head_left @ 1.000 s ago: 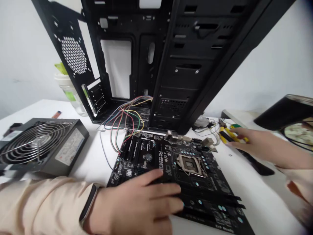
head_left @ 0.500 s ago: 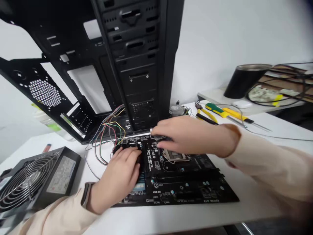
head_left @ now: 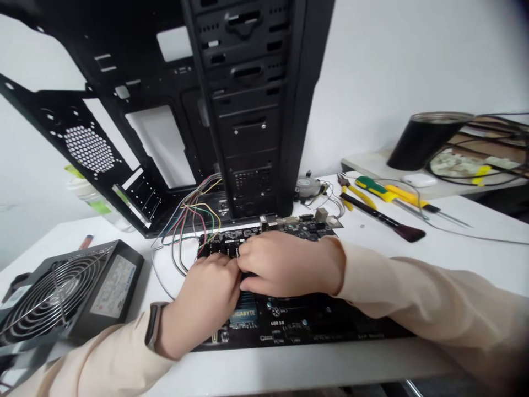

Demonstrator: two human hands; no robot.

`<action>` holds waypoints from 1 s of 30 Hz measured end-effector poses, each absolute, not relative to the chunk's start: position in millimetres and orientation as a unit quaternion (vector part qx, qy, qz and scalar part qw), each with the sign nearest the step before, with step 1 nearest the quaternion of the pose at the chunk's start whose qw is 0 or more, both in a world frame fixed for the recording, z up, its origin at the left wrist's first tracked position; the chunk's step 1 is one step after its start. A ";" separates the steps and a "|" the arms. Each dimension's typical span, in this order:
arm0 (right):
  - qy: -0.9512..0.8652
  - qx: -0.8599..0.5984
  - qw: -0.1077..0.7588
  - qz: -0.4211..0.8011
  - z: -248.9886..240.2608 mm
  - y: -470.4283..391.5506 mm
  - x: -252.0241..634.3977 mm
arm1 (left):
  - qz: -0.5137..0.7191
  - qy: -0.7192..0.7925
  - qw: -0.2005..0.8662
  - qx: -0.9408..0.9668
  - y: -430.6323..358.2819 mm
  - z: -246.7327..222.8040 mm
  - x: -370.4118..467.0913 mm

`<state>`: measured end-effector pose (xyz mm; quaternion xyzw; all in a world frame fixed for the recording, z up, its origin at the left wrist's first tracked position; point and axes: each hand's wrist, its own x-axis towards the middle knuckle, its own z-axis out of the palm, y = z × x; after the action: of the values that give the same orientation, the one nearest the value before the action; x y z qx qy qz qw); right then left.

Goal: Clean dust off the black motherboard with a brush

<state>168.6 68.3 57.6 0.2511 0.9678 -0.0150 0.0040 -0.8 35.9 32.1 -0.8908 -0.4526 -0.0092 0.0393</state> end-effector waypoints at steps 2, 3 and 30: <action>0.971 0.239 0.008 -0.019 48.1 72.0 163.8 | -0.007 -0.451 0.038 -0.892 36.2 31.0 -2.8; 0.972 0.236 0.009 -0.014 44.9 72.8 162.7 | -0.006 -0.448 0.037 -0.893 36.4 29.7 -3.9; 0.974 0.200 0.000 -0.104 47.7 85.6 177.8 | -0.024 -0.378 0.169 -0.910 -9.0 -15.2 -15.0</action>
<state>177.8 85.6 47.7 0.1999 0.9743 -0.1037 0.0003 -15.0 -9.0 -15.2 -0.9099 -0.3781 -0.0238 0.1690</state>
